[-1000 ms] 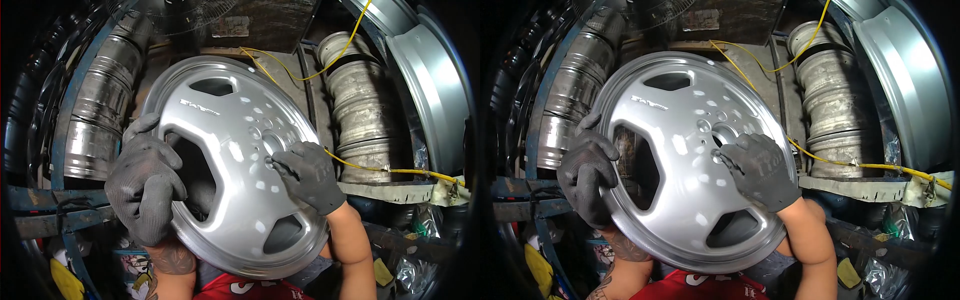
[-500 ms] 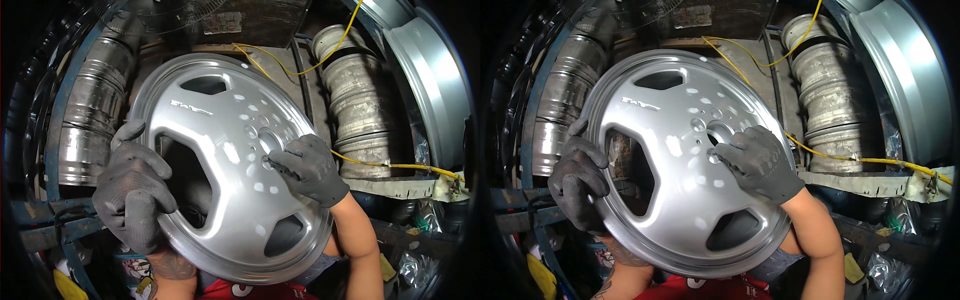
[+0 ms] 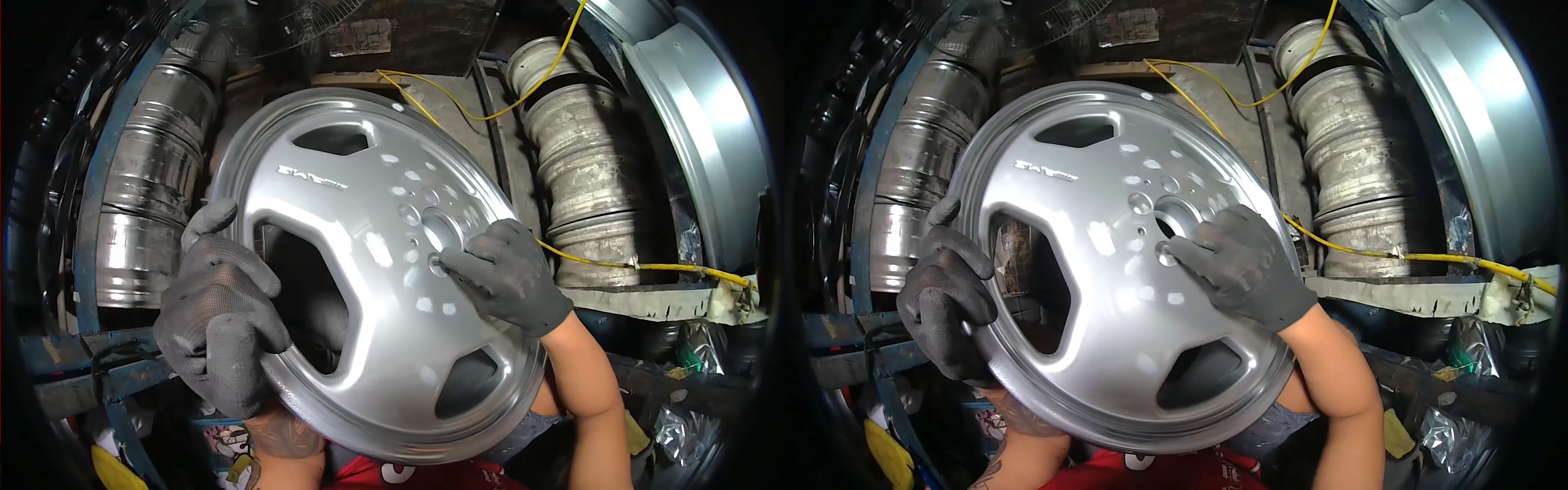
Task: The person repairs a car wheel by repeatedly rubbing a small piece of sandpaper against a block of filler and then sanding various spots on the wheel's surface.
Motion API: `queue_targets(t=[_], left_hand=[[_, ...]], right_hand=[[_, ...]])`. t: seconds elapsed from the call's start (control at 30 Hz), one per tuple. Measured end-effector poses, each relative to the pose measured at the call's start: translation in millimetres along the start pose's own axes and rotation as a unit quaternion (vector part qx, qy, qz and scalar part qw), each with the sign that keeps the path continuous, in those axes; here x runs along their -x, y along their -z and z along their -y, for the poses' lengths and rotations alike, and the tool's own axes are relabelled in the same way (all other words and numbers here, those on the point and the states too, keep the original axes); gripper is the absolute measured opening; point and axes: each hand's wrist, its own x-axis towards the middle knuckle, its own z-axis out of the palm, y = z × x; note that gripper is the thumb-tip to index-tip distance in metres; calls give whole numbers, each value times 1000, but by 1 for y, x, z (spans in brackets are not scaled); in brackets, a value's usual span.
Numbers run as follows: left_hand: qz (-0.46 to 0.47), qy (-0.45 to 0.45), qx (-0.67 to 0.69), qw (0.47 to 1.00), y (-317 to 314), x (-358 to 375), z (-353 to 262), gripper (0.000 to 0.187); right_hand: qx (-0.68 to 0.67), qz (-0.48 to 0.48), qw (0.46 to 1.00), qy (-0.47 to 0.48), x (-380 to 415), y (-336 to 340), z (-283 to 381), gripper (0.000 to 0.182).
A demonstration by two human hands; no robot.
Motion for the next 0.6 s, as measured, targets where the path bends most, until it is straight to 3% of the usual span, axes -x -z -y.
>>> queue_targets(t=[0.1, 0.17, 0.53, 0.6], left_hand=[[32, 25, -28, 999, 6, 4, -5, 29], [28, -8, 14, 999, 6, 5, 5, 28], [6, -27, -42, 999, 3, 4, 6, 25], [67, -57, -70, 994, 17, 4, 7, 25]], right_hand=[[6, -26, 1000, 11, -2, -4, -2, 28], [-12, -57, 998, 12, -5, -11, 1, 27], [-15, -41, 999, -1, 8, -6, -3, 31], [-17, -38, 999, 17, -1, -10, -5, 31]])
